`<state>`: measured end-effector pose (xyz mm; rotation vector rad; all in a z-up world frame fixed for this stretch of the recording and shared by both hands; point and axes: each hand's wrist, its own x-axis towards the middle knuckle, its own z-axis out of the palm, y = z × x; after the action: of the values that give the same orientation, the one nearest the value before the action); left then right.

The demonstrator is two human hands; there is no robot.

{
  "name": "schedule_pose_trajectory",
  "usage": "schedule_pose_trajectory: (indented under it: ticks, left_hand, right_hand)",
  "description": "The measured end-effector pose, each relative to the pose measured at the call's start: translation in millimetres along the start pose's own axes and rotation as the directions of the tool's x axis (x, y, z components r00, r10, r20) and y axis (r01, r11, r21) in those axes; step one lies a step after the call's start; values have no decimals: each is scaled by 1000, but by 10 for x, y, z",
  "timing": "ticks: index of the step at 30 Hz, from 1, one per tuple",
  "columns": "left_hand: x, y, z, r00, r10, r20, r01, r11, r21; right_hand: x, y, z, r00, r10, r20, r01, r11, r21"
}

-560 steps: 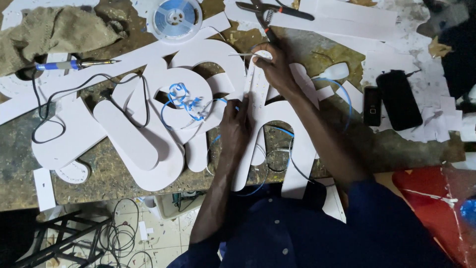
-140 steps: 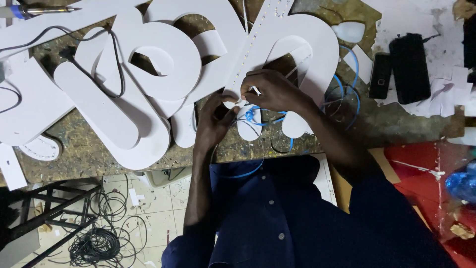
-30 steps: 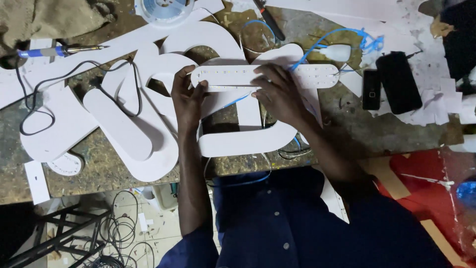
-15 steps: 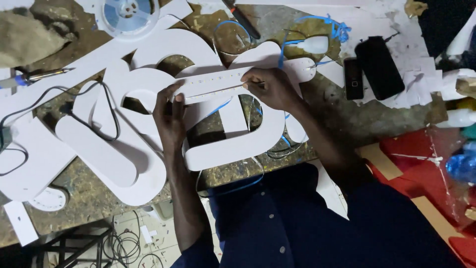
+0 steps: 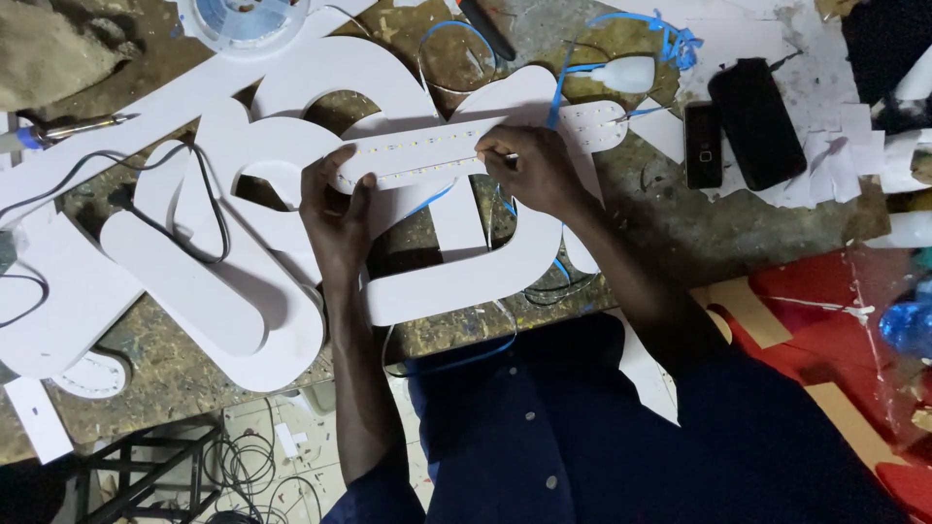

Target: A person is seen attaching LED strips to the back of large foam letters for a sign. They peel the adhesive backing and press the strip firmly onto the surface, following the contours of the letter.

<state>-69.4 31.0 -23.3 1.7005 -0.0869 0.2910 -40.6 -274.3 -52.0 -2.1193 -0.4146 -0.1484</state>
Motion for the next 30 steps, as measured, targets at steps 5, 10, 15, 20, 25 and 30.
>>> schedule_pose_trajectory:
  ticks: [5, 10, 15, 20, 25, 30]
  left_hand:
    - [-3, -98, 51, 1000, 10, -20, -10, 1000, 10]
    - [-30, -129, 78, 999, 19, -43, -16, 997, 72]
    - [-72, -11, 48, 986, 153, -62, -132, 956, 264]
    - [-77, 227, 127, 972, 221, -79, -185, 929, 321]
    - [-104, 64, 295, 950, 299, 92, -287, 714, 639]
    - [-270, -152, 870, 801, 267, 536, -579, 570, 583]
  right_hand:
    - [-20, 64, 40, 1000, 21, 0, -21, 1000, -5]
    - [-26, 162, 91, 999, 32, 17, -31, 999, -31]
    - [-13, 81, 27, 999, -13, 52, 17, 998, -66]
    - [52, 64, -77, 999, -27, 34, 28, 999, -32]
    - [124, 220, -59, 995, -83, 56, 88, 990, -110]
    - [150, 204, -86, 976, -187, 112, 205, 964, -171]
